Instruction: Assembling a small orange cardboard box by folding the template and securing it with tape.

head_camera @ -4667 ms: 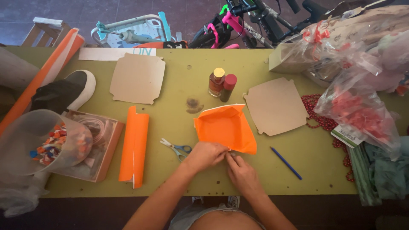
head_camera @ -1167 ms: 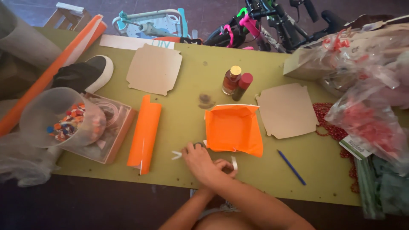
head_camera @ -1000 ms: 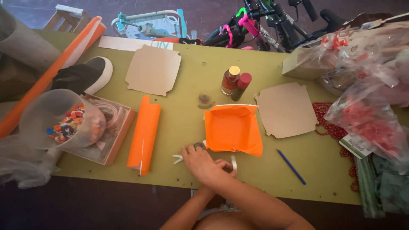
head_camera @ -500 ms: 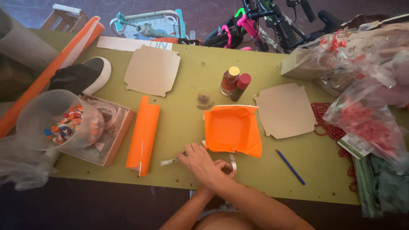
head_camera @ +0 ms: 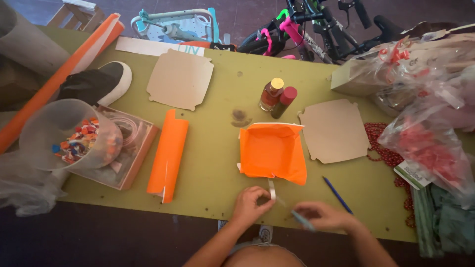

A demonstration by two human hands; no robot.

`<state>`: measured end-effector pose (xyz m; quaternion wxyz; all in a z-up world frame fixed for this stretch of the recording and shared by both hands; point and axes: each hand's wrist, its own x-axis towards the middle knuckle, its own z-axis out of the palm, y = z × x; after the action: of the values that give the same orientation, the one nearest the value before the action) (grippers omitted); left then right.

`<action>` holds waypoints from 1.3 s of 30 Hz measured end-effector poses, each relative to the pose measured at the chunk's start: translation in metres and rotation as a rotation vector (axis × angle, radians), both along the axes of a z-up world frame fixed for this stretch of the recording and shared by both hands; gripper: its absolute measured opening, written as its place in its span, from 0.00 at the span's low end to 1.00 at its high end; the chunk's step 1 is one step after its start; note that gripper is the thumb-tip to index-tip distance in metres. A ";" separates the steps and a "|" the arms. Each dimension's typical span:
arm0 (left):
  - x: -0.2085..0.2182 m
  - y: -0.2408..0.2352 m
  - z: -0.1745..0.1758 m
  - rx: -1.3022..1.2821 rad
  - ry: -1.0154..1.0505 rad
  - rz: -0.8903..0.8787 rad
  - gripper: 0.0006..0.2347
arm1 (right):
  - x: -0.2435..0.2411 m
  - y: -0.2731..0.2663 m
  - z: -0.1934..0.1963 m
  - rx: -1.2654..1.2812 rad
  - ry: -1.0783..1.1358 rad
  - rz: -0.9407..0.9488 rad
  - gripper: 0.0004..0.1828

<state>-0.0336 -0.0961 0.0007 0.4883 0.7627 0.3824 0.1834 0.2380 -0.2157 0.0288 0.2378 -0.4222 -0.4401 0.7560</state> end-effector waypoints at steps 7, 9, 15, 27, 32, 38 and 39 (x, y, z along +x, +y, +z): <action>-0.005 0.003 0.006 -0.065 -0.064 -0.030 0.08 | 0.029 0.028 -0.023 -0.142 -0.373 -0.074 0.33; -0.005 0.004 0.005 -0.053 -0.029 -0.054 0.09 | 0.021 0.042 -0.012 -0.089 -0.338 -0.053 0.32; -0.007 0.004 0.007 0.018 -0.127 -0.076 0.07 | 0.010 0.066 0.000 -0.151 -0.449 0.017 0.33; -0.007 0.006 0.020 -0.128 -0.005 -0.052 0.05 | 0.002 0.072 0.013 -0.168 -0.364 -0.003 0.21; -0.009 0.001 0.012 -0.028 0.078 -0.153 0.06 | 0.008 0.067 -0.007 -0.108 -0.377 0.017 0.29; -0.021 -0.008 0.027 -0.061 -0.071 0.020 0.12 | -0.015 0.046 0.007 0.405 -0.978 0.171 0.11; -0.023 -0.006 0.035 -0.059 -0.072 0.018 0.12 | -0.019 0.042 0.011 0.406 -0.979 0.169 0.11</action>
<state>-0.0562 -0.1025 0.0359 0.5225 0.7372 0.3768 0.2038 0.2190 -0.1739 0.0394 0.0196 -0.6340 -0.6694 0.3867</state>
